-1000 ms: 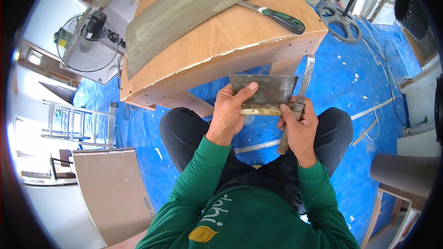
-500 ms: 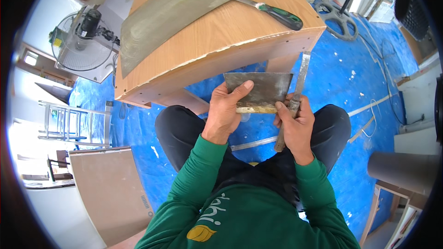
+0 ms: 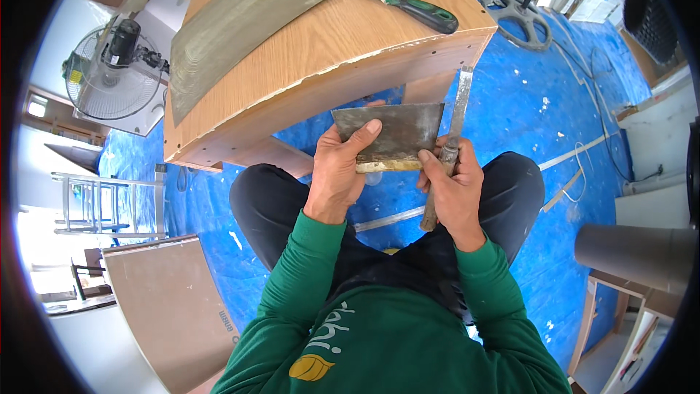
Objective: The person uses a small chisel and a metal plate to scrape and smooth the surface of a wooden cabinet door, then cleans the metal plate with another tool.
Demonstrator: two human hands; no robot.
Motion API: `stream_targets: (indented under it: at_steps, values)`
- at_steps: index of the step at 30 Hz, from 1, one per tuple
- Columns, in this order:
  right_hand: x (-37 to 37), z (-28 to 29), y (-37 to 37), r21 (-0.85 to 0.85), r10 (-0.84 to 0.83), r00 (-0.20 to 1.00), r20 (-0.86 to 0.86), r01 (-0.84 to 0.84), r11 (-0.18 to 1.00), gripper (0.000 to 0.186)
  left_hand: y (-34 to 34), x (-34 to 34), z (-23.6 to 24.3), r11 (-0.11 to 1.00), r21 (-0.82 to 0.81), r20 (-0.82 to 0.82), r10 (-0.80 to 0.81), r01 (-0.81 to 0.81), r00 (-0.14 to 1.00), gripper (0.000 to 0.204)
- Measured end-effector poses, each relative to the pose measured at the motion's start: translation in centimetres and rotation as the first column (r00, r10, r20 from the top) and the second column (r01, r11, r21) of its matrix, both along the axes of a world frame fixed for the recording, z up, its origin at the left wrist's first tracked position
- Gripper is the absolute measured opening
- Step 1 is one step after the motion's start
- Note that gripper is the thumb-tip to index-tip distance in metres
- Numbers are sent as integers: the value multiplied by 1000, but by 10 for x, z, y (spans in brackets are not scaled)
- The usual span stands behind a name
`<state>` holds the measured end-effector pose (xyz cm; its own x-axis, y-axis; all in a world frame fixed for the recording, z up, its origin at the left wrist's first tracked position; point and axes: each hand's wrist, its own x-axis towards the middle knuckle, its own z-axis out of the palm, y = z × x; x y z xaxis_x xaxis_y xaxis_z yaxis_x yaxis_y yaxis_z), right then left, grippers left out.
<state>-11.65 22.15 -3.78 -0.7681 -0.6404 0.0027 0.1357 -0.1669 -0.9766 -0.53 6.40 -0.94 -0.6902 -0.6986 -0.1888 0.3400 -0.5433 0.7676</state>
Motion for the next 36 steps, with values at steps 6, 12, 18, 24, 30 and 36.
stream_targets:
  at_steps: [6,12,18,24,30,36]
  values:
    - [1,3,1,24,1,1000,-2,-1,1000,26,0,3,0,1000,-7,-1,-17,17,1000,38]
    - [-3,7,1,33,14,999,37,-15,999,24,3,16,-7,989,-97,21,-111,113,994,37]
    - [-10,6,-1,-58,23,990,140,-15,998,24,32,23,10,796,-519,89,-313,312,946,53]
    - [-11,3,4,-131,30,996,84,-19,991,25,57,24,3,114,-981,174,156,157,972,76]
    - [-9,35,27,-216,182,961,208,-137,967,31,47,41,13,-166,-971,93,399,172,912,80]
    - [9,47,34,-55,223,972,80,-219,974,40,45,44,22,-211,-961,60,472,178,880,81]
